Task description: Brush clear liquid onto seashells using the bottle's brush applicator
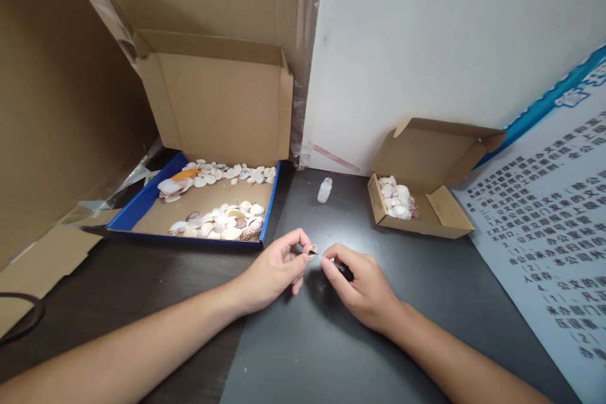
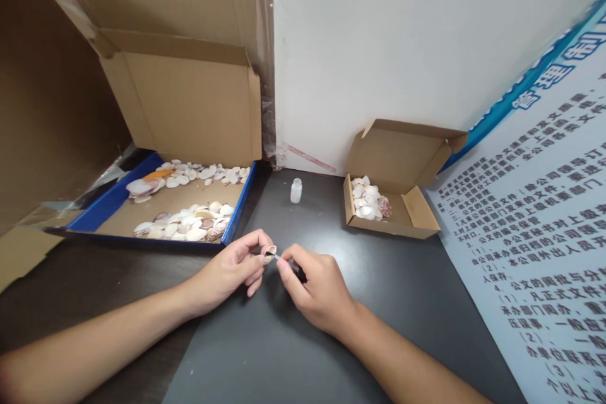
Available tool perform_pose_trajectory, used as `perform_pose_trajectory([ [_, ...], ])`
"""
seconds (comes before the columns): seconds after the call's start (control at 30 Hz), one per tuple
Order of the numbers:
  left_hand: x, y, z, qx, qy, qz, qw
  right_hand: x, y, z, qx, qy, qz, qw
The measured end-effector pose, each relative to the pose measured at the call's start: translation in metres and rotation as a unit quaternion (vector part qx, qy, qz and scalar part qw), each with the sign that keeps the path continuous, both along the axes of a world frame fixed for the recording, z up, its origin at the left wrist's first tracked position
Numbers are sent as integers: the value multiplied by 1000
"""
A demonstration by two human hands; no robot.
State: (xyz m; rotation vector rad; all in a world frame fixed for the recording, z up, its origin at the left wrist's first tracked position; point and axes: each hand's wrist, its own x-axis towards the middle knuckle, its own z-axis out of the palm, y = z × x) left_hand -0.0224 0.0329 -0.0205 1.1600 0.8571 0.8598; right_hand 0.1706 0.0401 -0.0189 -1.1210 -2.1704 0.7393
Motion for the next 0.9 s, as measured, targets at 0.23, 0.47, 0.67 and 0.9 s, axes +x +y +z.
perform_pose_trajectory([
  [0.23, -1, 0, 0, 6, 16, -5, 1000, -1, 0, 0, -12, 7, 4, 1000],
  [0.47, 1, 0, 0, -28, -26, 4, 999, 0, -1, 0, -23, 14, -34, 999],
  [0.67, 1, 1, 5, -74, -52, 24, 996, 0, -1, 1, -16, 3, -64, 998],
  [0.9, 3, 1, 10, -98, -61, 37, 993, 1, -2, 1, -16, 18, 17, 1000],
])
